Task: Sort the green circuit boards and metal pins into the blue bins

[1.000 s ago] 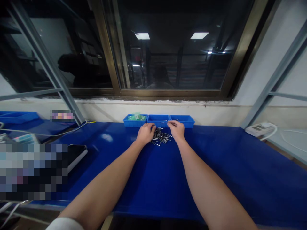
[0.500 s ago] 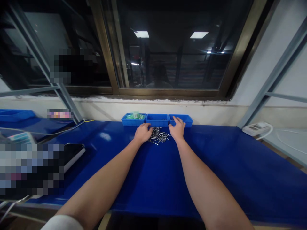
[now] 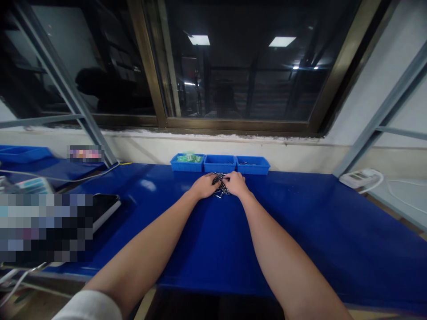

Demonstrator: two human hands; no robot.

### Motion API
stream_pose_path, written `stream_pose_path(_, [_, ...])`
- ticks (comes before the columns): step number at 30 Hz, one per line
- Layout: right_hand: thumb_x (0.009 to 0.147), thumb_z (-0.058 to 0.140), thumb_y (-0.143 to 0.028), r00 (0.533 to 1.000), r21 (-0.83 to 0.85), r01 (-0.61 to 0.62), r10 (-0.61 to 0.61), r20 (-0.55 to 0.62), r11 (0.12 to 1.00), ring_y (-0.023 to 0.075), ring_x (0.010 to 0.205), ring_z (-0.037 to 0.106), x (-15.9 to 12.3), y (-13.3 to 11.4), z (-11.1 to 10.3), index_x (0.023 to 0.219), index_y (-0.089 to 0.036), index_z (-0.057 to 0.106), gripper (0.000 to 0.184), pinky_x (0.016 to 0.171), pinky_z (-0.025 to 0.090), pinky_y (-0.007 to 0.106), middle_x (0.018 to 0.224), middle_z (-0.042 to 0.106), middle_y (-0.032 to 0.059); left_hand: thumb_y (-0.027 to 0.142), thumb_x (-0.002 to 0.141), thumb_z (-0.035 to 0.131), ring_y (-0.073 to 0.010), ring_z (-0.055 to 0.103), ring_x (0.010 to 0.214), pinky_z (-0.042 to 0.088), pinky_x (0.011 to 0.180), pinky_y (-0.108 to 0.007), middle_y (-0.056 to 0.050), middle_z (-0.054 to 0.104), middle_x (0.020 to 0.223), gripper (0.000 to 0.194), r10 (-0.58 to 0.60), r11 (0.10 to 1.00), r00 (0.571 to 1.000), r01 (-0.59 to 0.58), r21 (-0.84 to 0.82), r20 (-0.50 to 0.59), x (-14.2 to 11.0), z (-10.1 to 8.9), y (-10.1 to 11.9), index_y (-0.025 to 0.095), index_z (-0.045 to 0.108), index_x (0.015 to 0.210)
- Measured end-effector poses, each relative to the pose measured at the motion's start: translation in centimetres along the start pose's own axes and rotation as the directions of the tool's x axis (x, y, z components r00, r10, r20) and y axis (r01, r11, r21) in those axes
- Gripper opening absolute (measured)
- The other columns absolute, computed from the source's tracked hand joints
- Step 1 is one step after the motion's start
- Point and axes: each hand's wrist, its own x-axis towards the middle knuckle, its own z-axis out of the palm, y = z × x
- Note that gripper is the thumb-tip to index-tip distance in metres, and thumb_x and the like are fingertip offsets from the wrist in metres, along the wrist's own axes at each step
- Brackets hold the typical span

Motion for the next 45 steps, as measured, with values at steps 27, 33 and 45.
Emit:
stream_pose_path(27, [0.069,0.061,-0.039,0.993,0.653,0.001,0.076,-0.089,0.757,0.0188,0.068,0.063,0.3,-1.0,-1.2,0.075,-0.017,0.065,0.023,0.069,0.047,0.031,0.072,0.068,0.0044,0.028,0.090,0.042,-0.0177,0.058,0.085,0.043,0.076,-0.028,-0.005,0.063,0.088,0.023,0.120,0.992,0.951,-0.104,0.071,-0.286,0.3,-0.6,0.0,0.020,0.063,0.089])
stream_pose_path(33, [0.064,0.064,-0.033,0.989,0.782,-0.088,0.150,-0.008,0.618,0.0194,0.068,0.063,0.2,-0.8,-1.7,0.071,-0.017,0.066,0.019,0.070,0.047,0.032,0.066,0.068,0.0036,0.029,0.090,0.042,-0.0175,0.058,0.087,0.043,0.077,-0.027,-0.005,0.064,0.090,0.024,0.109,0.994,0.956,-0.097,0.059,-0.273,0.3,-0.6,0.0,0.020,0.064,0.091])
stream_pose_path(45, [0.064,0.047,-0.014,0.858,0.640,-0.106,0.396,-0.328,0.761,0.0218,0.091,0.063,1.3,1.9,-1.8,0.098,-0.016,0.065,0.038,0.082,0.047,0.035,0.093,0.070,0.0073,0.032,0.086,0.046,-0.0221,0.058,0.097,0.043,0.084,-0.032,-0.009,0.062,0.107,0.031,-0.053,0.999,0.969,0.054,-0.002,-0.243,0.2,-0.7,0.2,0.019,0.057,0.112])
